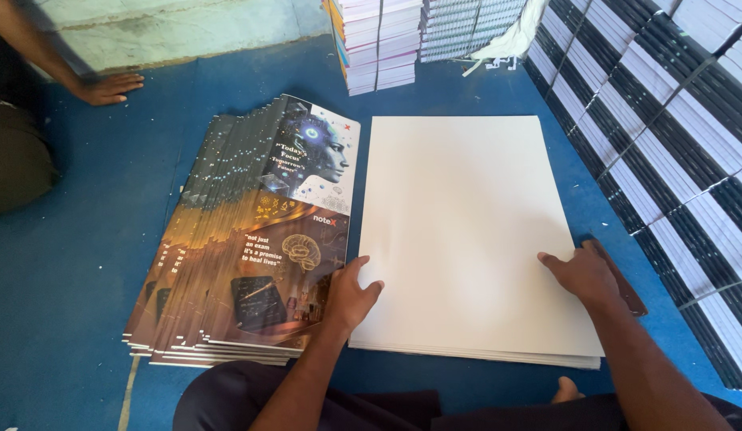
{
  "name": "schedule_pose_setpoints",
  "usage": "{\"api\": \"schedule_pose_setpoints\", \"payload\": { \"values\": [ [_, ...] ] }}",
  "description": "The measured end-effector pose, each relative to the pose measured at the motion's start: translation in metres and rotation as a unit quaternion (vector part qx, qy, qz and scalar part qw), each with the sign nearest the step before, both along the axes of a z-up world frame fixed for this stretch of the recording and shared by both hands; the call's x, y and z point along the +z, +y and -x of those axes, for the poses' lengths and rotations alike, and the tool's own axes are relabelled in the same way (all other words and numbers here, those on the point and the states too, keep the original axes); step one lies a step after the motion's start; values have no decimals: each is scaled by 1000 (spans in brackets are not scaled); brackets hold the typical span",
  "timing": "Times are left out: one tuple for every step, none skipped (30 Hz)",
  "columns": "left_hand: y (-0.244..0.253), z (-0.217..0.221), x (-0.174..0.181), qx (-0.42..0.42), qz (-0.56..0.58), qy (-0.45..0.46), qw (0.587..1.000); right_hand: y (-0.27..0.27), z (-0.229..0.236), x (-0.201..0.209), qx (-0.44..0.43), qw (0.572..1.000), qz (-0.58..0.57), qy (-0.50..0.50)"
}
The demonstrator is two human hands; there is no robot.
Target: The person inserts a printed cover sheet into a stack of blank pages, folds it over the spine, and uses a wooden block to press and crease the fold. The person repeats this process for multiple book units.
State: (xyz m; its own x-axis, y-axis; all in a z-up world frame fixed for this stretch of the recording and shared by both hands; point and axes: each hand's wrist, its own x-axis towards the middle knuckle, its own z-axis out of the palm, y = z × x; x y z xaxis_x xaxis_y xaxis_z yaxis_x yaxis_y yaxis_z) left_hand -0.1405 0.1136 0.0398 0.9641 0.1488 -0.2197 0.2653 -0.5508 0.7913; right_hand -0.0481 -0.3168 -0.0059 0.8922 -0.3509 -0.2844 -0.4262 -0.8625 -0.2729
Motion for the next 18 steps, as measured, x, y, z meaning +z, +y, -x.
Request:
{"api": "schedule_pose_setpoints", "payload": {
  "values": [
    [0, 0, -1, 4, -2, 4, 1000, -1, 1, 2, 0, 1000, 4, -13],
    [0, -1, -3, 8, 2, 2, 1000, -1, 1, 4, 0, 1000, 8, -26],
    [-1, -1, -5, 12, 7, -1, 1000, -2, 3, 7, 0, 999, 12, -39],
    [-1, -1, -7, 15, 11, -4, 1000, -2, 3, 11, -6, 999, 5, -35],
    [-1, -1, -10, 15, 3, -24, 1000, -3, 4, 16, -13, 999, -3, -32],
    [-1, -2, -12, 15, -6, -47, 999, -4, 5, 22, -20, 999, -11, -30],
    [-1, -3, -14, 14, -14, -69, 997, -3, 6, 27, -28, 998, -31, -37],
    [-2, -4, -15, 18, -17, -68, 997, -4, 8, 32, -38, 997, -50, -44],
    [-2, -5, -16, 23, -20, -68, 997, -5, 9, 36, -47, 995, -69, -52],
    [-2, -5, -17, 28, -23, -67, 997, -6, 9, 40, -57, 992, -90, -66],
    [-3, -5, -17, 31, -18, -60, 998, -7, 10, 43, -66, 988, -111, -80],
    [-3, -6, -17, 36, -15, -53, 998, -6, 8, 45, -74, 984, -133, -95],
    [-3, -8, -15, 40, -11, -47, 998, -6, 6, 46, -94, 970, -198, -105],
    [-3, -9, -15, 47, 5, -42, 998, -6, 7, 47, -112, 952, -262, -114],
    [-2, -10, -14, 53, 21, -38, 998, -6, 6, 48, -130, 929, -324, -121],
    [-3, -9, -14, 59, 38, -31, 997, -9, 6, 49, -131, 924, -338, -124],
    [-3, -10, -13, 57, 52, -39, 996, -11, 3, 52, -132, 918, -352, -126],
    [-2, -10, -13, 55, 66, -45, 995, -12, 4, 53, -134, 913, -365, -126]
  ]
}}
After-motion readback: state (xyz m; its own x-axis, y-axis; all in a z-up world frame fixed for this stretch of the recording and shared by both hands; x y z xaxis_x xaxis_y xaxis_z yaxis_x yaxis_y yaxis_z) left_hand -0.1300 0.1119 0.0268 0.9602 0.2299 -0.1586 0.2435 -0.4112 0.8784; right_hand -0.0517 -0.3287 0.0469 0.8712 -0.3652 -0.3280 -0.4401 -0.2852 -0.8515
